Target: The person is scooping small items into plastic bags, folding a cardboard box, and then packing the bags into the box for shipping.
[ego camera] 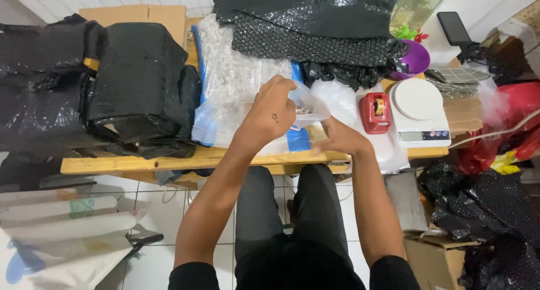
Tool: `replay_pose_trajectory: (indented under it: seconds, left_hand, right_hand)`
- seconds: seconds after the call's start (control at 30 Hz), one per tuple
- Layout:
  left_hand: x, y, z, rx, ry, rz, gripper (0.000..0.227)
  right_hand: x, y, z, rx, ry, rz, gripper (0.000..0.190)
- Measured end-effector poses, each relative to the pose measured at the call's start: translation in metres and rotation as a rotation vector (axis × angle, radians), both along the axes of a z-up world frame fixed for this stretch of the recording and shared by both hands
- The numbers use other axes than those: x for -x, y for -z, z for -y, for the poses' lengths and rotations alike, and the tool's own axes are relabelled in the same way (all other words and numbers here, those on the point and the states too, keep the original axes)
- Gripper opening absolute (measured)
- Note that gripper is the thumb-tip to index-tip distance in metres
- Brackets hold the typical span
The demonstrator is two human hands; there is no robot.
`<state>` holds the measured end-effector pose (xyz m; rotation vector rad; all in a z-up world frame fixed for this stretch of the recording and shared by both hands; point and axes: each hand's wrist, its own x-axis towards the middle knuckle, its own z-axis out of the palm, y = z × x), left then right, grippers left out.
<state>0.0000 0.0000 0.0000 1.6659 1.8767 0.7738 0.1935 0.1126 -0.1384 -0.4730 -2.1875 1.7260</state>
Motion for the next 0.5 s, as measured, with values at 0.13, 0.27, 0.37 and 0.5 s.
replay_pose_trajectory:
  seconds: [0.13, 0.27, 0.37, 0.5]
  left_hand:
    - [-0.001, -0.009, 0.003, -0.014, -0.013, 0.037, 0.045]
    - [0.010, 0.009, 0.001, 0.008, -0.025, 0.060, 0.046]
    - [0.016, 0.017, 0.001, 0.028, -0.020, 0.084, 0.046]
    - [0.022, 0.033, -0.002, -0.008, -0.012, 0.093, 0.045]
  right_hand:
    - [0.029, -0.051, 0.029, 0.030, 0.123, 0.008, 0.093]
    - [0.028, -0.022, 0.019, 0.026, 0.253, -0.089, 0.041]
    - [0.022, -0.013, 0.014, 0.039, 0.261, -0.071, 0.034]
    - [0.009, 0.009, 0.001, -0.020, 0.192, 0.041, 0.039]
